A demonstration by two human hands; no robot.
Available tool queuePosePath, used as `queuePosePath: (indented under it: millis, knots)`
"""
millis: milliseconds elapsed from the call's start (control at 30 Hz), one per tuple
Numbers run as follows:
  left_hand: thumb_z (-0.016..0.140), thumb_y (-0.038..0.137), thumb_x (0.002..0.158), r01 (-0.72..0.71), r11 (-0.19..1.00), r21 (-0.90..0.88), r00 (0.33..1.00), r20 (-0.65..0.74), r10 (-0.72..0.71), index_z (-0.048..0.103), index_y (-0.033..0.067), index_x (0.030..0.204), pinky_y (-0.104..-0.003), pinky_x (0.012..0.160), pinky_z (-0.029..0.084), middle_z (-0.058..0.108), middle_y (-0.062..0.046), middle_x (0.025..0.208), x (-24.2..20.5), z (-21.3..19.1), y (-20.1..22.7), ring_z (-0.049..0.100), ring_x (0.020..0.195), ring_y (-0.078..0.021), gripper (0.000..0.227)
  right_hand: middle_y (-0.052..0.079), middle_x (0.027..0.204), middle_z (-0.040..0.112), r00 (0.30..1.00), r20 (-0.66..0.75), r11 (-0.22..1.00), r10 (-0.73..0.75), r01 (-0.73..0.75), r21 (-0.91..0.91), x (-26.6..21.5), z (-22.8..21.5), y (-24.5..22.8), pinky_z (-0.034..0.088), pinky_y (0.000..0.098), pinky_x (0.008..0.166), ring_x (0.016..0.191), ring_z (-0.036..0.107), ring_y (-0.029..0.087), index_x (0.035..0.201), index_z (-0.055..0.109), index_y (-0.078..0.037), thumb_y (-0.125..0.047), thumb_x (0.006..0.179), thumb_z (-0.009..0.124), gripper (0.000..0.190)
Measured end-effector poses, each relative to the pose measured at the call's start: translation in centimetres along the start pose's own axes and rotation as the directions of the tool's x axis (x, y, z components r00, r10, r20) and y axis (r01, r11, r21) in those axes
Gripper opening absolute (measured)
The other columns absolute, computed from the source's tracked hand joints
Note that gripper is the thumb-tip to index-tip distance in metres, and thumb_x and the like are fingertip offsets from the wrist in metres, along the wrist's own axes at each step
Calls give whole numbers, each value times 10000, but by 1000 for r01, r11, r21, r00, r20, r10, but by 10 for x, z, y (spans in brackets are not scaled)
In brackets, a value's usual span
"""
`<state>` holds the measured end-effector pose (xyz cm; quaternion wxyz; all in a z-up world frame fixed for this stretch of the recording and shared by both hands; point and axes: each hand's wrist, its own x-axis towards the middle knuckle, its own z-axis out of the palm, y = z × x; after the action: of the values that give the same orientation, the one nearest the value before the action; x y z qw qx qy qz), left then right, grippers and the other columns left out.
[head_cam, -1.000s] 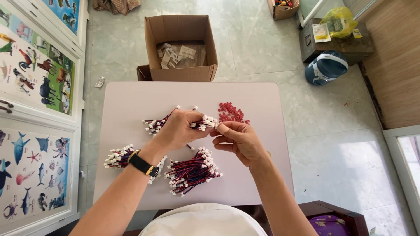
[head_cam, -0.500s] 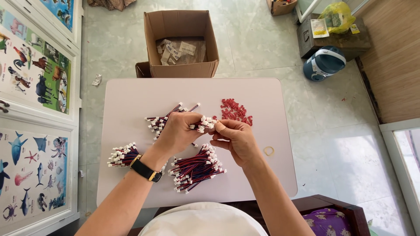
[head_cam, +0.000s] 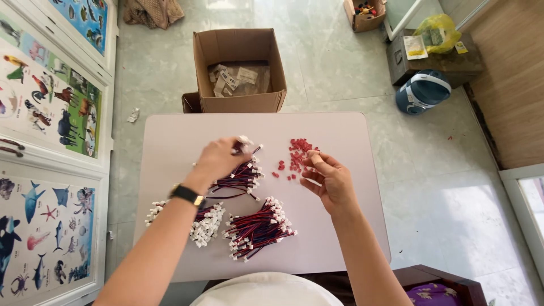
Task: Organizing, sorting, and bundling small wire cable assemblies with rubber bands at a workstation.
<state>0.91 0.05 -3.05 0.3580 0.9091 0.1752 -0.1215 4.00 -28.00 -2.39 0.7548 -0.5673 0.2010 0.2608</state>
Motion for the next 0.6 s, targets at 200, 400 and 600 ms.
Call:
queuePosePath:
  millis: [200,400,600]
  knots:
    - [743,304,815,-8,919,393,1000,-14,14,746,81,1072,-460,925,570,757,-187,1054,30,49,-43,718,1031,-373,341,50,970,726,998,33,999,48,-48,-13,5,-13,17,639,362,744,784,684,169,1141,731,-79,-182,951,652,230]
    - [763,369,795,37,887,460,997,46,-65,741,101,1063,-469,918,556,739,-169,1064,9,29,-25,698,1042,-368,380,69,988,711,995,94,1000,25,-25,4,28,-22,41,649,369,793,811,684,161,1169,716,-52,-168,958,646,252]
    - [757,368,788,-19,958,286,1000,26,12,768,142,1061,-423,900,565,765,-155,985,-7,14,1,734,968,-337,355,53,974,690,989,123,995,76,-68,-72,26,-3,29,641,353,813,825,683,157,1202,691,-57,-180,956,656,277]
